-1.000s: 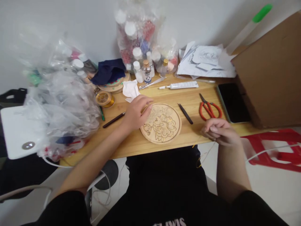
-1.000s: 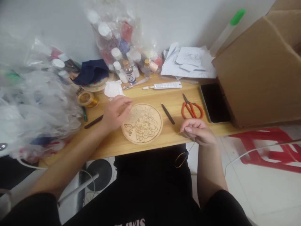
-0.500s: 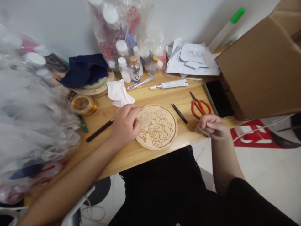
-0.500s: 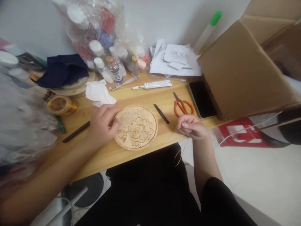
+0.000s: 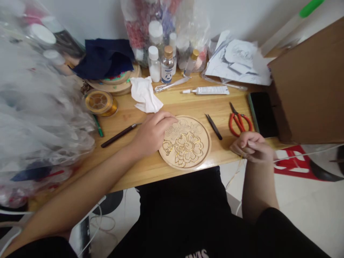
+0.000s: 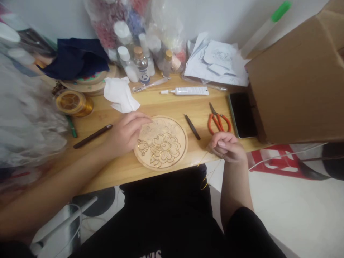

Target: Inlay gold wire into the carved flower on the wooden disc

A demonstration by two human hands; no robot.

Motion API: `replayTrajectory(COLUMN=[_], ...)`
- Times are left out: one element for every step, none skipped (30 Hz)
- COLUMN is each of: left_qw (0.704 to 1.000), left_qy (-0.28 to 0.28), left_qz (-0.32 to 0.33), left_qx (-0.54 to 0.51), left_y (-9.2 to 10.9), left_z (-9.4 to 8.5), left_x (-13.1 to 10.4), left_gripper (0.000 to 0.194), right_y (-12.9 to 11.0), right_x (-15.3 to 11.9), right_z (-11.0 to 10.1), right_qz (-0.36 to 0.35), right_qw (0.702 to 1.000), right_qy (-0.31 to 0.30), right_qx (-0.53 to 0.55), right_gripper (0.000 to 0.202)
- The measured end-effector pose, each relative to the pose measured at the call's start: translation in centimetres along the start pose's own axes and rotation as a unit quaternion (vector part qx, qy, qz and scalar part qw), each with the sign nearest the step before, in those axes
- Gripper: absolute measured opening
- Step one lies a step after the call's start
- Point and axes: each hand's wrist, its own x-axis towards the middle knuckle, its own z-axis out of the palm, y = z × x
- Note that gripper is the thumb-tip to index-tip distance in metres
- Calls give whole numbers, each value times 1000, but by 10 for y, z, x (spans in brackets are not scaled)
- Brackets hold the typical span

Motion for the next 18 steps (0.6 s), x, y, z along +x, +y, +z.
replayTrajectory(left_qw=[1000,999,999,999,999,999,999,999,999,999,999,999,999,999,999,1000,1000,1000], left_qy=[-4,-7,-9,-11,-12,-13,-12,-10,-8,-4,-1,2,4,5,7,8,8,8], left_qz=[2,3,4,6,8,9,10,9,7,3,-2,-7,-10,-13,-14,-13,-11,-8], left_qx=[-19,-35,-47,-52,-51,-49,-46,-44,-42,-39,-36,-34,-31,-30,-29,-28,-27,-26], left_y=[0,0,0,0,0,0,-1,-1,-2,-2,-3,-3,-4,-4,-5,-5,-6,-7], left_z=[0,-1,-1,-2,-2,-3,-3,-3,-3,-3,-3,-3,-3,-2,-2,-2,-2,-2], left_x=[0,0,0,0,0,0,0,0,0,0,1,1,0,0,0,0,0,0], left_gripper=[43,42,42,41,41,40,40,41,41,40,40,40,40,40,39,38,37,35], right_y=[0,0,0,1,1,1,1,1,2,2,2,2,2,2,2,2,2,3], right_x=[0,0,0,-1,-1,-1,-1,-2,-2,-2,-2,-2,-2,-2,-2,-2,-3,-3], right_z=[0,0,0,0,-1,-1,-1,-1,-1,-1,-1,0,0,0,0,1,0,0], right_qz=[0,1,2,3,5,5,5,4,3,2,2,2,2,2,2,3,3,4], right_qw=[1000,1000,1000,1000,1000,1000,1000,1000,1000,1000,1000,1000,1000,1000,1000,1000,1000,1000], right_qy=[2,4,7,9,12,13,14,16,17,18,19,20,21,21,20,21,23,25], right_qx=[0,-1,-1,-2,-2,-1,0,1,2,3,4,4,5,5,5,5,5,5], right_gripper=[17,17,17,17,17,17,17,17,16,16,16,16,16,16,16,16,16,16])
